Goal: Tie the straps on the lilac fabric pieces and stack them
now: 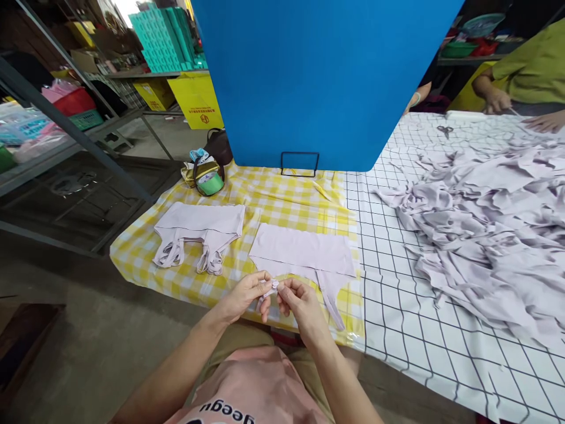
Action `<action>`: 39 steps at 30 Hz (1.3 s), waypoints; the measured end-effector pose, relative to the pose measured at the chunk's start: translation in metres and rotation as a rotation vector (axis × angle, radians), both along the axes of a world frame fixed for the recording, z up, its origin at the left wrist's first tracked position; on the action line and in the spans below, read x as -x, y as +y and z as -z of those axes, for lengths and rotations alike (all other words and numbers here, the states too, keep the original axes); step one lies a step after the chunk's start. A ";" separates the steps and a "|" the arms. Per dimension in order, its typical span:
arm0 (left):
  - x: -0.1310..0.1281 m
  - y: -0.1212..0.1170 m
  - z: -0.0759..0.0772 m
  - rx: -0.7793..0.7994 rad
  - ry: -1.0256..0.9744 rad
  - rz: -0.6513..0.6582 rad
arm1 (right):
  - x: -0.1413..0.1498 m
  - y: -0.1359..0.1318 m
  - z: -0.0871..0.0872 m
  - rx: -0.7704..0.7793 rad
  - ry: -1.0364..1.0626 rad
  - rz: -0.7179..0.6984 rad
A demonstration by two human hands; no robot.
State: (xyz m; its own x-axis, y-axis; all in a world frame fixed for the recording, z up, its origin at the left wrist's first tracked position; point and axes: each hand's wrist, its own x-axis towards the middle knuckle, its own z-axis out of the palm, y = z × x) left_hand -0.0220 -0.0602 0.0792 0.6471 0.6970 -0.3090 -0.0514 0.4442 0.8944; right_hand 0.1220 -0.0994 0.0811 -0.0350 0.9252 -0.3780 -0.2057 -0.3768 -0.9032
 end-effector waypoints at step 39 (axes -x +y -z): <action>0.003 -0.005 -0.006 -0.203 0.026 -0.060 | 0.018 -0.007 0.015 -0.172 0.060 0.307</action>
